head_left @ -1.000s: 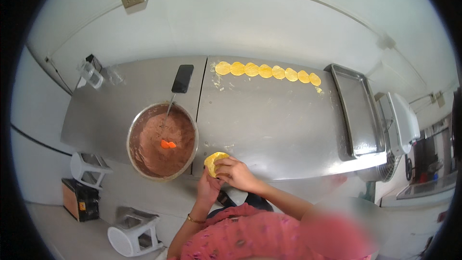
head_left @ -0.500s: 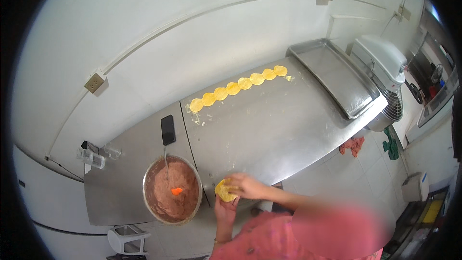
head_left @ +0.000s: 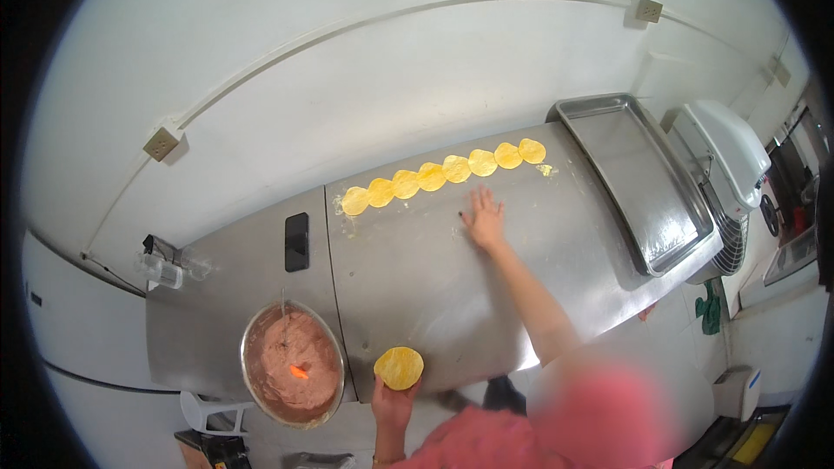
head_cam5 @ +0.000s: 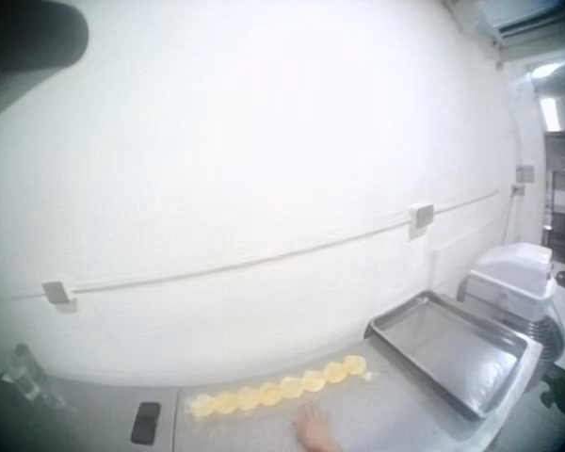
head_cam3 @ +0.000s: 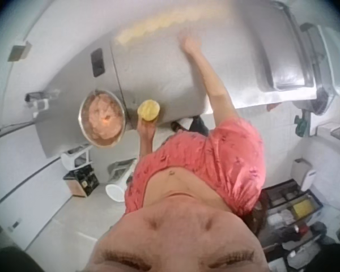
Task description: The person removes yellow dough slices from a plastic bag and places them one by one in a row on a stainless steel countertop. They continue arranging the slices in a line across the surface.
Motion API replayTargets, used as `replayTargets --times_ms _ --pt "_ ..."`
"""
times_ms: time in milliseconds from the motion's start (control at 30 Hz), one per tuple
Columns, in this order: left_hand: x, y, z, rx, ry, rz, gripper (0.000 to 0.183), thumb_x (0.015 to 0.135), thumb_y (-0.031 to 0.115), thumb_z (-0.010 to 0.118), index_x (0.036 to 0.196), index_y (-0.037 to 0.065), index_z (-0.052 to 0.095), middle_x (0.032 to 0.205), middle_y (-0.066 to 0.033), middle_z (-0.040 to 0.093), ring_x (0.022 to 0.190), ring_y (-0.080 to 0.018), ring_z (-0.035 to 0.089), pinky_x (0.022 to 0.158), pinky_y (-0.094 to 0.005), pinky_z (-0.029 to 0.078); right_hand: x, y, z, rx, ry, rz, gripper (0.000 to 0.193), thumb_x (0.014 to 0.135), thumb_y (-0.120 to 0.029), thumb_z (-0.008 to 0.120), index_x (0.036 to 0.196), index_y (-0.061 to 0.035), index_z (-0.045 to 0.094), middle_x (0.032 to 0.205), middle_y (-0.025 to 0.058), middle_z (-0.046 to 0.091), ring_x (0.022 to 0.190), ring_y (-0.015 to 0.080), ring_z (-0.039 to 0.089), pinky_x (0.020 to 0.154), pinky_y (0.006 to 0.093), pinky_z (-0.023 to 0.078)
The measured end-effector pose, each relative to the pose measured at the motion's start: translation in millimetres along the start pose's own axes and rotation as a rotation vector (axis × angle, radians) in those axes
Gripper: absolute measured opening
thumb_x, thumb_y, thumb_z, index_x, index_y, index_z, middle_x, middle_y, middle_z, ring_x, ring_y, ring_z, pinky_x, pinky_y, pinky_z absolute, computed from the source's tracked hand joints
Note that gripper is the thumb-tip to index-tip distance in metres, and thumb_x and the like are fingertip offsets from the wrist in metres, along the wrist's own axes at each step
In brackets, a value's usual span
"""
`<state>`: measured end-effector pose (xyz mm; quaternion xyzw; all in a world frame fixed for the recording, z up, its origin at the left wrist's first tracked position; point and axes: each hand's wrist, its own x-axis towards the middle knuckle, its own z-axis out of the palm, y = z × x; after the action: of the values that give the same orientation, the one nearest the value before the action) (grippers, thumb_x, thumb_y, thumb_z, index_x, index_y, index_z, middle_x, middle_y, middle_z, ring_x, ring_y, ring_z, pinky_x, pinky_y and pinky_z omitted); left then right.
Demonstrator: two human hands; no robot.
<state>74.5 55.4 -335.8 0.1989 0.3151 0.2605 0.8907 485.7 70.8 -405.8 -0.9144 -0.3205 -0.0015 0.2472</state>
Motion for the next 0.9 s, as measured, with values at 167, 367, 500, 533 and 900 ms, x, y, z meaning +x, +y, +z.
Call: replayTargets --times_ms 167,367,500,533,900 --pt "9.0 -10.7 11.5 0.035 0.056 -0.013 0.046 0.095 0.038 0.034 0.131 0.010 0.036 0.133 -0.0109 0.043 0.121 -0.0293 0.043 0.096 -0.0479 0.041 45.7 57.7 -15.4 -0.128 0.051 0.132 0.065 0.086 -0.039 0.051 0.141 -0.0136 0.026 0.150 0.0056 0.013 0.136 0.0282 0.017 0.106 0.0570 0.014" --pt "21.8 -17.2 25.3 0.046 0.035 -0.022 0.047 0.095 0.038 0.036 0.132 0.010 0.036 0.133 -0.0112 0.042 0.122 -0.0290 0.043 0.097 -0.0466 0.042 74.2 89.0 -21.0 -0.187 -0.122 0.145 0.067 0.088 -0.047 0.040 0.143 -0.0144 0.020 0.150 0.0004 0.014 0.138 0.0231 0.012 0.109 0.0540 0.008" --pt "26.5 -16.4 32.4 0.075 0.019 -0.014 0.046 0.095 0.037 0.036 0.132 0.010 0.035 0.134 -0.0114 0.042 0.121 -0.0292 0.044 0.097 -0.0462 0.041 81.5 95.6 -20.3 -0.149 -0.182 0.128 0.068 0.088 -0.049 0.039 0.143 -0.0142 0.019 0.150 -0.0001 0.015 0.138 0.0214 0.013 0.109 0.0535 0.006" --pt "27.1 -15.8 33.4 0.070 0.047 -0.024 0.046 0.095 0.037 0.036 0.132 0.010 0.036 0.134 -0.0114 0.042 0.121 -0.0293 0.044 0.097 -0.0463 0.041 81.4 96.2 -20.9 -0.145 -0.182 0.117 0.068 0.088 -0.049 0.039 0.143 -0.0141 0.019 0.150 -0.0001 0.015 0.138 0.0215 0.014 0.109 0.0533 0.007" --pt "23.9 -18.5 33.3 0.070 0.031 -0.047 0.045 0.095 0.037 0.036 0.132 0.011 0.037 0.134 -0.0111 0.043 0.122 -0.0294 0.044 0.097 -0.0465 0.041 72.3 88.2 -18.4 -0.190 -0.137 -0.084 0.063 0.088 -0.048 0.041 0.141 -0.0182 0.026 0.148 -0.0018 0.022 0.137 0.0243 0.016 0.108 0.0551 0.008"
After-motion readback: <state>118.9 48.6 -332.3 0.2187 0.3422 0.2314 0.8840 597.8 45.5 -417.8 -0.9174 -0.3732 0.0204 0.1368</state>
